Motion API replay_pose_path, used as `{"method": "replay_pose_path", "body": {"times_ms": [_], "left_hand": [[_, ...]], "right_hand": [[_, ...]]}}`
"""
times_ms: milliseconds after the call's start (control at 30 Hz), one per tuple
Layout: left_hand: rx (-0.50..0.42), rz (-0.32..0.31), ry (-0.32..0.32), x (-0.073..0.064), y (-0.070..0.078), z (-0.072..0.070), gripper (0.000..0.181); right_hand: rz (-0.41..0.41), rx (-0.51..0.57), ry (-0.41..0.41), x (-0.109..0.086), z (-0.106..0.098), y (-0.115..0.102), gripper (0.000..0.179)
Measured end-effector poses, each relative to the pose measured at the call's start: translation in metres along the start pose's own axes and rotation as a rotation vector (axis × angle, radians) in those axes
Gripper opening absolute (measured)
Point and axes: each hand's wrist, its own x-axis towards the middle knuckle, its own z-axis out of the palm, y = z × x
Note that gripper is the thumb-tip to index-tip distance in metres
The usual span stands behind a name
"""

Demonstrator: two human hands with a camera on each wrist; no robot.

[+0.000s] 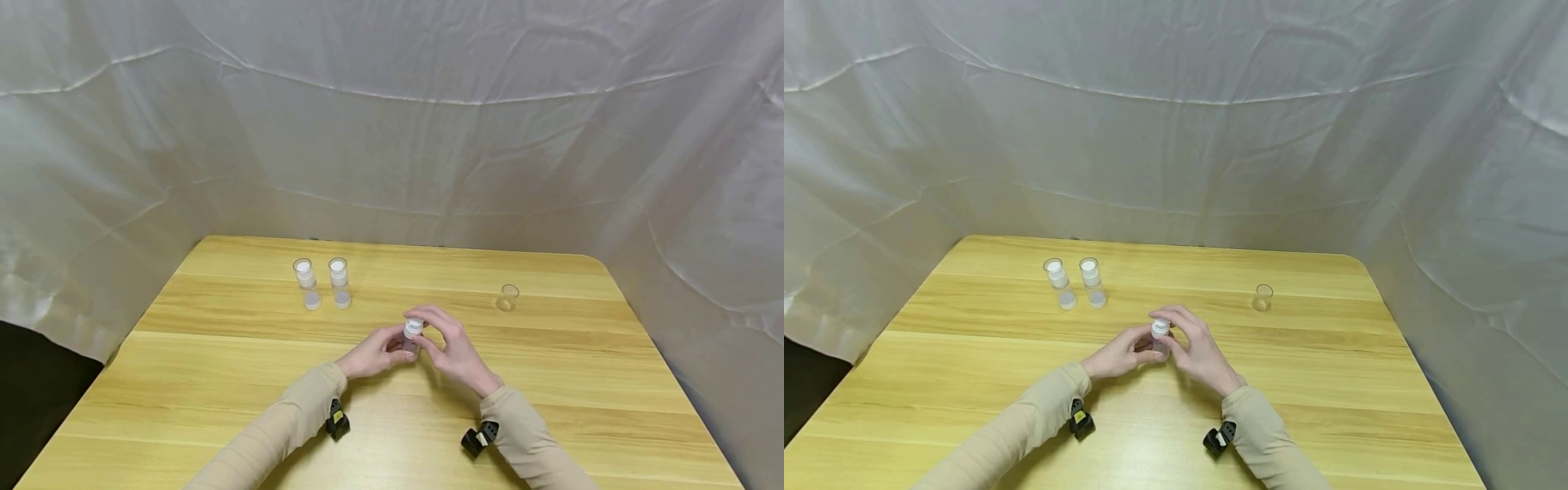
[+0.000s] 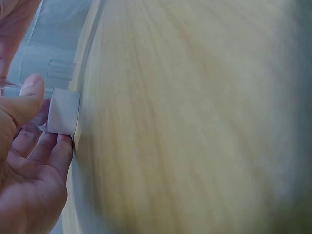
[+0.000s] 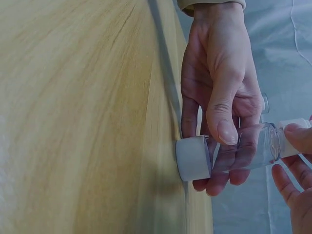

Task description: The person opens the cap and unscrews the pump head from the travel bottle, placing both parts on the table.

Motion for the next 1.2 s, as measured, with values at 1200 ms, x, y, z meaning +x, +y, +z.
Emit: {"method": "replay_pose_path", "body": {"times_ms": [1200], "left_hand": [[-0.016, -0.009, -0.002, 0.0004, 0.0005, 0.0000, 0.048]], "right_hand": [[-0.003, -0.001, 0.107, 0.0026, 0.0010, 0.0003, 0.046]]}}
